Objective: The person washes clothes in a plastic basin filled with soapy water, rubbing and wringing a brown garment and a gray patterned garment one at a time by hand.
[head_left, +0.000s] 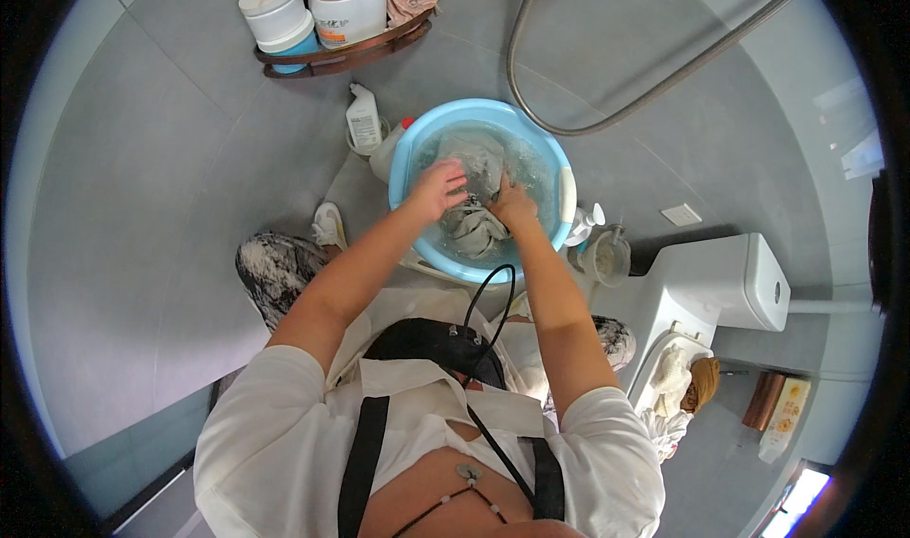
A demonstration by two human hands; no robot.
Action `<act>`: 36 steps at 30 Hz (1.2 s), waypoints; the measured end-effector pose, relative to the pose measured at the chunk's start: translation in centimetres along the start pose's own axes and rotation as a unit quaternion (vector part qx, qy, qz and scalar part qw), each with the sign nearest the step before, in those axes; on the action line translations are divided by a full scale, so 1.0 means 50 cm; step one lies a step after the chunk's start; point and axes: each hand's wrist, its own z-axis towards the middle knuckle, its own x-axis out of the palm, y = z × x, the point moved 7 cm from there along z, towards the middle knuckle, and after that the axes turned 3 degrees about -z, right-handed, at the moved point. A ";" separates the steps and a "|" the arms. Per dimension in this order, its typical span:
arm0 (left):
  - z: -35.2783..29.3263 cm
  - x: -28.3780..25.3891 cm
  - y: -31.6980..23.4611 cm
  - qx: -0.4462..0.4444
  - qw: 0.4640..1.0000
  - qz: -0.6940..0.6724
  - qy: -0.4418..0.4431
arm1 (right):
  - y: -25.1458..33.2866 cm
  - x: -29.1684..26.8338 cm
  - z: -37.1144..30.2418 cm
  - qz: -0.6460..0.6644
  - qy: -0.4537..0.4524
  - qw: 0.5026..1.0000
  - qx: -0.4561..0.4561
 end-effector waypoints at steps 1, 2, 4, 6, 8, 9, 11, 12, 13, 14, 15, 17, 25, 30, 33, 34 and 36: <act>-0.009 0.008 0.010 -0.006 0.999 0.016 0.029 | 0.002 0.022 0.015 -0.026 0.011 1.000 -0.008; -0.004 0.001 0.029 -0.001 0.998 0.059 0.035 | 0.005 0.042 0.031 -0.054 0.020 0.998 -0.017; 0.021 -0.017 0.080 0.009 0.988 0.146 0.047 | 0.004 0.075 0.057 -0.097 -0.014 0.994 -0.055; 0.012 -0.008 0.093 -0.020 0.977 0.213 -0.010 | -0.013 0.101 0.091 -0.105 -0.011 0.992 -0.070; 0.006 -0.002 0.103 -0.051 0.941 0.335 -0.007 | -0.022 0.114 0.112 -0.080 0.036 0.994 -0.066; -0.003 0.011 0.106 -0.033 0.905 0.423 0.031 | -0.026 0.117 0.119 -0.074 0.035 0.995 -0.058; 0.013 0.004 0.115 0.019 0.841 0.540 0.029 | -0.013 0.092 0.110 -0.065 0.030 0.996 -0.044; 0.022 0.000 0.118 0.044 0.802 0.595 0.028 | -0.010 0.089 0.105 -0.058 -0.009 0.998 -0.038; 0.029 -0.009 0.116 0.038 0.846 0.531 0.005 | -0.015 0.093 0.094 -0.050 -0.047 0.997 -0.028; 0.036 -0.018 0.111 0.031 0.885 0.464 -0.017 | -0.021 0.092 0.088 -0.043 -0.086 0.995 -0.018; 0.044 -0.030 0.108 0.023 0.918 0.393 -0.039 | -0.021 0.100 0.092 -0.061 -0.070 0.995 -0.033; 0.068 -0.067 0.088 0.071 0.971 0.205 -0.104 | -0.020 0.108 0.095 -0.098 -0.039 0.992 -0.065; 0.011 0.046 -0.008 -0.022 0.981 -0.180 -0.071 | 0.034 -0.144 -0.044 0.321 -0.207 0.909 -0.167; 0.005 0.107 -0.019 -0.010 0.977 -0.207 -0.044 | 0.093 -0.223 -0.184 0.451 -0.251 0.803 -0.298; 0.012 0.119 -0.024 0.024 0.963 -0.230 0.138 | 0.112 -0.209 -0.220 0.370 -0.285 0.814 -0.346; 0.004 0.127 -0.028 0.041 0.957 -0.224 0.181 | 0.112 -0.202 -0.218 0.356 -0.290 0.822 -0.337; -0.047 0.145 -0.056 0.172 0.962 -0.135 0.166 | 0.109 -0.187 -0.215 0.328 -0.302 0.838 -0.315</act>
